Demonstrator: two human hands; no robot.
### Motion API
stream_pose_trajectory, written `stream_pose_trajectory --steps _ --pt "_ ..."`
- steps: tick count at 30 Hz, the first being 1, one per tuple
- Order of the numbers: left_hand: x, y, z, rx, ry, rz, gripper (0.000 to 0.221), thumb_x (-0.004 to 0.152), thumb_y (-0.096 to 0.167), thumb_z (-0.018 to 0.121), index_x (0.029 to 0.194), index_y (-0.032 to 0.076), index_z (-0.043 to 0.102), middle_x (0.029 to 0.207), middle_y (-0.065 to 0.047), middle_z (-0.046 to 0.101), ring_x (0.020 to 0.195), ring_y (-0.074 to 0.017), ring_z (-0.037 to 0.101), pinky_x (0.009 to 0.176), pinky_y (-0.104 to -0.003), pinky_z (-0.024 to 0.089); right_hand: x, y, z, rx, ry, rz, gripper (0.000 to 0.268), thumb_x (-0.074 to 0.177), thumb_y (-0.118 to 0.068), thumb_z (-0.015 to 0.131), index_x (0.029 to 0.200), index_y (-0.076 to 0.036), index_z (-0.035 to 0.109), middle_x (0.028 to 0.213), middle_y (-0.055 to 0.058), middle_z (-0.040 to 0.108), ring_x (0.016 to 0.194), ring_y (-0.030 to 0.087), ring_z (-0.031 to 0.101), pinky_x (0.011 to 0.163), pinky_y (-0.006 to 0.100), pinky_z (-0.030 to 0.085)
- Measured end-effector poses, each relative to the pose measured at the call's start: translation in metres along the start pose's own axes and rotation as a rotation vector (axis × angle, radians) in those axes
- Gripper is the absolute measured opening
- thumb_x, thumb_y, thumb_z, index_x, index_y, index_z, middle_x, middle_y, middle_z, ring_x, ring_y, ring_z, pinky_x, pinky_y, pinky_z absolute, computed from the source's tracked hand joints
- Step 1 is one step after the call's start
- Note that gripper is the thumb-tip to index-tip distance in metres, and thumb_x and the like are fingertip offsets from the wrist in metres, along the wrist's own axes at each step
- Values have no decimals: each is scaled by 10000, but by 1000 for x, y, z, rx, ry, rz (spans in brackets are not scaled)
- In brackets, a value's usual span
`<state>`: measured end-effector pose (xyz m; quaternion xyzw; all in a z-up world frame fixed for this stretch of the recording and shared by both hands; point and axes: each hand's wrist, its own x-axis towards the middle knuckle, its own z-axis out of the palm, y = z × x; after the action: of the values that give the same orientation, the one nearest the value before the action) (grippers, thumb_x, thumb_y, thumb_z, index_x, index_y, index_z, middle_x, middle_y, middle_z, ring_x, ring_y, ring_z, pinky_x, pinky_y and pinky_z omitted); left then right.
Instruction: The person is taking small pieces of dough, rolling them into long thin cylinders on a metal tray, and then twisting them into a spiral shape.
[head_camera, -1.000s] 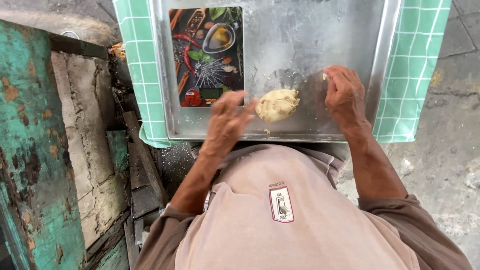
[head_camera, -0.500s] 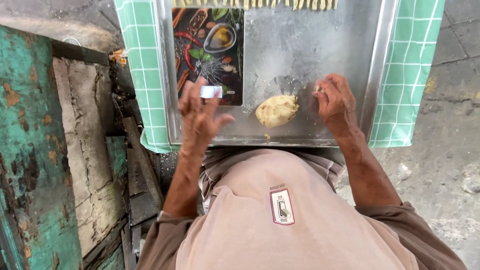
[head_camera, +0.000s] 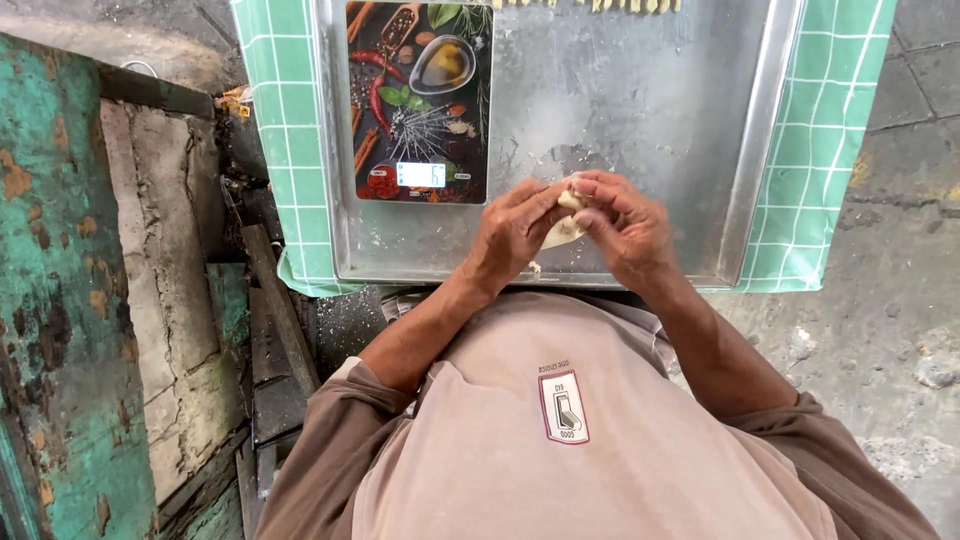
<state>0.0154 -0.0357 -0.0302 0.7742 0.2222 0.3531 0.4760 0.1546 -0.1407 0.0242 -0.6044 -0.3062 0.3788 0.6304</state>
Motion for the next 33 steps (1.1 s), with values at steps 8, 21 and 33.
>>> stream_pose_trajectory --steps 8,21,33 --pt "0 10 -13 -566 -205 -392 176 1009 265 733 1053 104 792 836 -38 710 788 -73 632 678 -240 594 -2 10 -37 -422 -98 -256 214 925 -109 835 1094 6 771 871 117 736 693 170 655 658 322 549" --pt "12 48 -19 -752 -253 -437 227 1028 222 696 1051 -4 703 810 -78 708 789 -112 663 762 -269 584 7 1 -31 -394 -226 -366 224 942 -224 796 982 -9 744 911 126 685 753 274 653 744 377 538" --pt "12 22 2 -584 -34 -266 282 930 228 842 1177 110 773 1015 -48 702 912 -83 610 729 -210 519 -4 24 -21 29 -83 -124 299 903 -98 794 1064 124 677 879 203 703 782 182 657 759 361 580"
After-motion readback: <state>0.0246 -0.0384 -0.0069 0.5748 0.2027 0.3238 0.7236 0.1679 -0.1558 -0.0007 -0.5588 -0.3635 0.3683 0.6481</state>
